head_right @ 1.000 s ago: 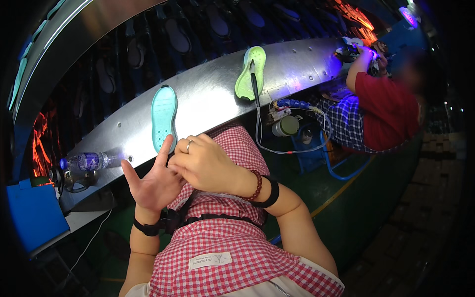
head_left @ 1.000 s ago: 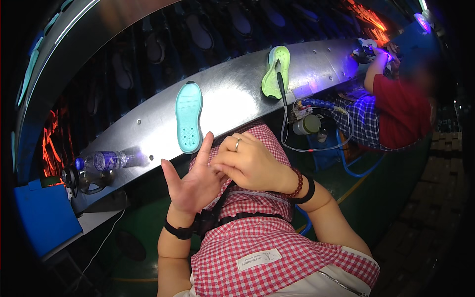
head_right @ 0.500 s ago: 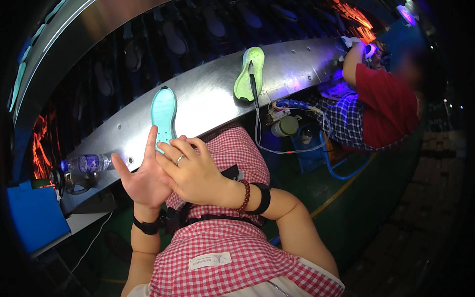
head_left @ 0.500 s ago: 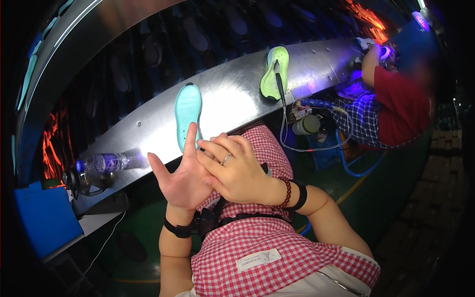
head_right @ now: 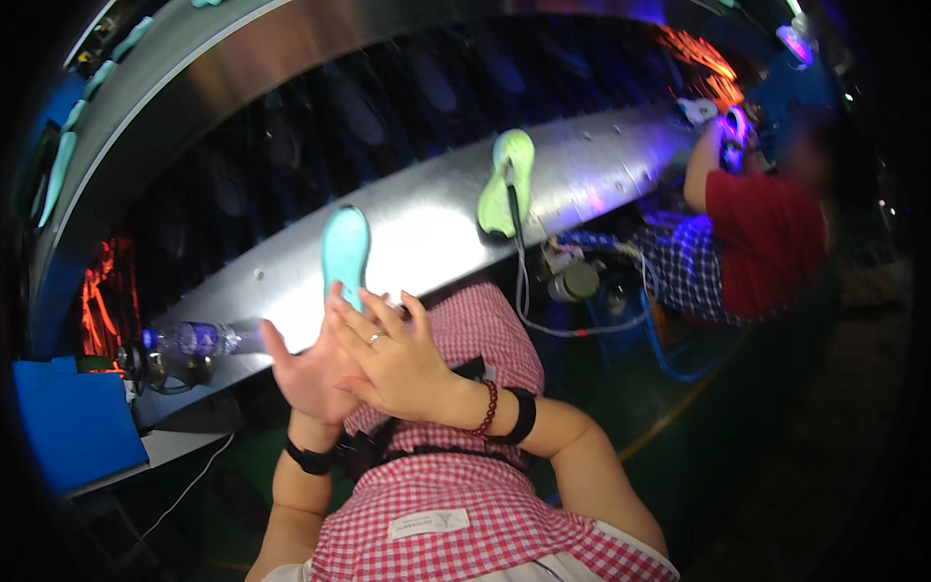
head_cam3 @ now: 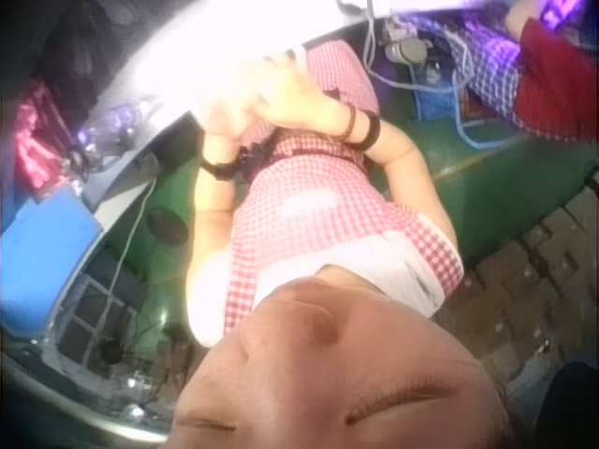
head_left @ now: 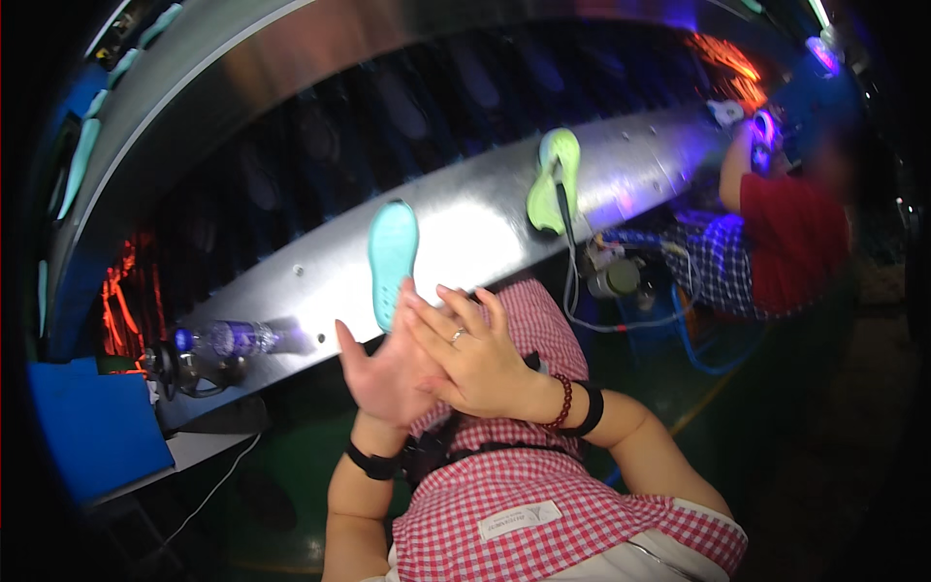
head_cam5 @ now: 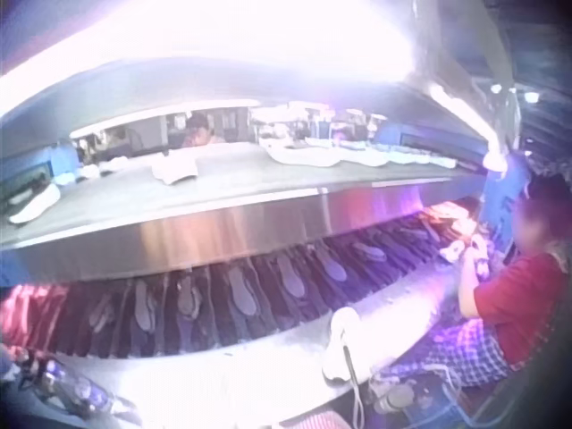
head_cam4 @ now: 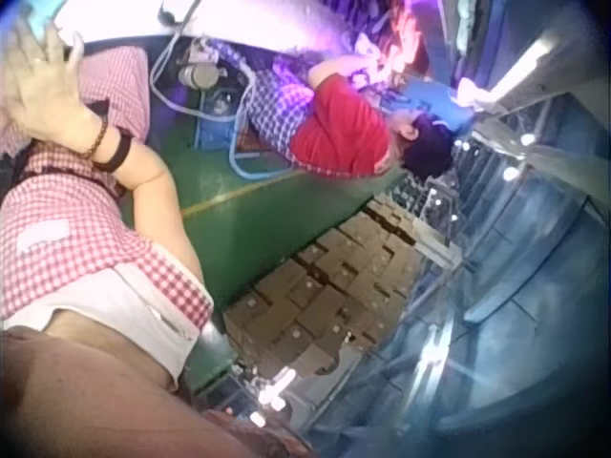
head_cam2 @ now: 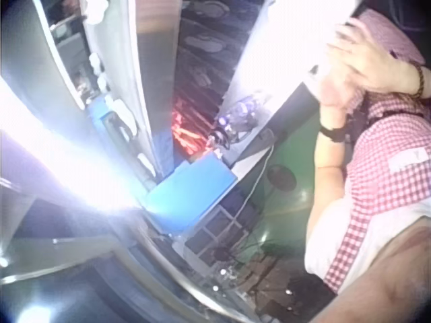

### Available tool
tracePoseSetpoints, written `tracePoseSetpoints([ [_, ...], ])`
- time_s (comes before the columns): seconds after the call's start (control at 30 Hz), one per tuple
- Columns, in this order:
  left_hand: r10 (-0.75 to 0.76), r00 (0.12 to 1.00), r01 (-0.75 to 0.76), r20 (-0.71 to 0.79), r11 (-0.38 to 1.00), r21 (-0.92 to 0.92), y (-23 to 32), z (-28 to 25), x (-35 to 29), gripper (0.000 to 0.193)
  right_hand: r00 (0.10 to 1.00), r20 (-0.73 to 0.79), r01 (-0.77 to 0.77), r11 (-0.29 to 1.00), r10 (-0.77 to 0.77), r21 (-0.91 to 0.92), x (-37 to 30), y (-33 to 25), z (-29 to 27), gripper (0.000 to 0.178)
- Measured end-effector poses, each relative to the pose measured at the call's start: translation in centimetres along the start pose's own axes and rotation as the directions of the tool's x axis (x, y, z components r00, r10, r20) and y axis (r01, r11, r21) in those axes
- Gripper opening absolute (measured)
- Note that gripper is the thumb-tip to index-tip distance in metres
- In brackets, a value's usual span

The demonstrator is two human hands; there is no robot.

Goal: Applying adhesive to shoe soles using a brush on a manufacturing conveyor line.

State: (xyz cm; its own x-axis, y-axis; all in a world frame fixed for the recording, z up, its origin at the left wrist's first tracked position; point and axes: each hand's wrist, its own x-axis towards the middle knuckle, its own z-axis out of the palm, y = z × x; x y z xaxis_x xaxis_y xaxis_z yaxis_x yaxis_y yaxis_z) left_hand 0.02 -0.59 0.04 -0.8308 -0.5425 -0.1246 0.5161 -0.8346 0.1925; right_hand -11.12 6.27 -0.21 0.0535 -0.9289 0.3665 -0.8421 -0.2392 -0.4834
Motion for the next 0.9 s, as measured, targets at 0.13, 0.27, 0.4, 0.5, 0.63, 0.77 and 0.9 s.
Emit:
tracePoseSetpoints([
  [0.13, -0.062, 0.990, 0.052, 0.126, 0.995, 0.087, 0.9, -1.0, 0.7, 0.094, 0.997, 0.070, -0.016, 0.997, 0.011, 0.074, -0.5, 0.5, 0.7, 0.056],
  [0.27, 0.108, 0.989, -0.137, 0.105, 0.936, 0.323, 3.2, -3.4, 1.4, 0.068, 0.960, 0.168, 0.189, 0.959, -0.226, 0.210, -2.1, 1.0, 0.7, 0.041],
  [0.4, 0.350, 0.925, -0.352, 0.147, 0.647, 0.677, 8.3, -3.8, 1.3, 0.036, 0.795, 0.374, -0.591, 0.469, 0.478, 0.657, -3.5, 6.3, 1.0, 0.012],
  [0.5, 0.459, 0.885, -0.300, 0.075, 0.441, 0.846, 10.8, 2.0, 1.3, 0.040, 0.658, 0.257, -0.429, 0.071, 0.708, 0.901, -6.1, 12.5, 2.7, 0.024],
  [0.63, 0.502, 0.627, -0.415, 0.596, -0.432, 0.801, 15.1, 7.0, 4.8, 0.045, 0.445, 0.501, -0.244, -0.438, 0.742, 0.866, -8.8, 16.0, 1.8, 0.043],
  [0.77, 0.597, 0.656, -0.237, 0.462, -0.419, 0.877, 19.9, 13.2, 9.1, 0.036, 0.380, 0.627, -0.011, -0.674, 0.680, 0.738, -11.0, 18.1, 2.9, 0.071],
  [0.9, 0.398, 0.599, -0.233, 0.695, -0.744, 0.626, 21.6, 18.7, 16.1, 0.081, 0.353, 0.626, 0.138, -0.700, 0.696, 0.701, -12.2, 19.0, 4.0, 0.081],
])
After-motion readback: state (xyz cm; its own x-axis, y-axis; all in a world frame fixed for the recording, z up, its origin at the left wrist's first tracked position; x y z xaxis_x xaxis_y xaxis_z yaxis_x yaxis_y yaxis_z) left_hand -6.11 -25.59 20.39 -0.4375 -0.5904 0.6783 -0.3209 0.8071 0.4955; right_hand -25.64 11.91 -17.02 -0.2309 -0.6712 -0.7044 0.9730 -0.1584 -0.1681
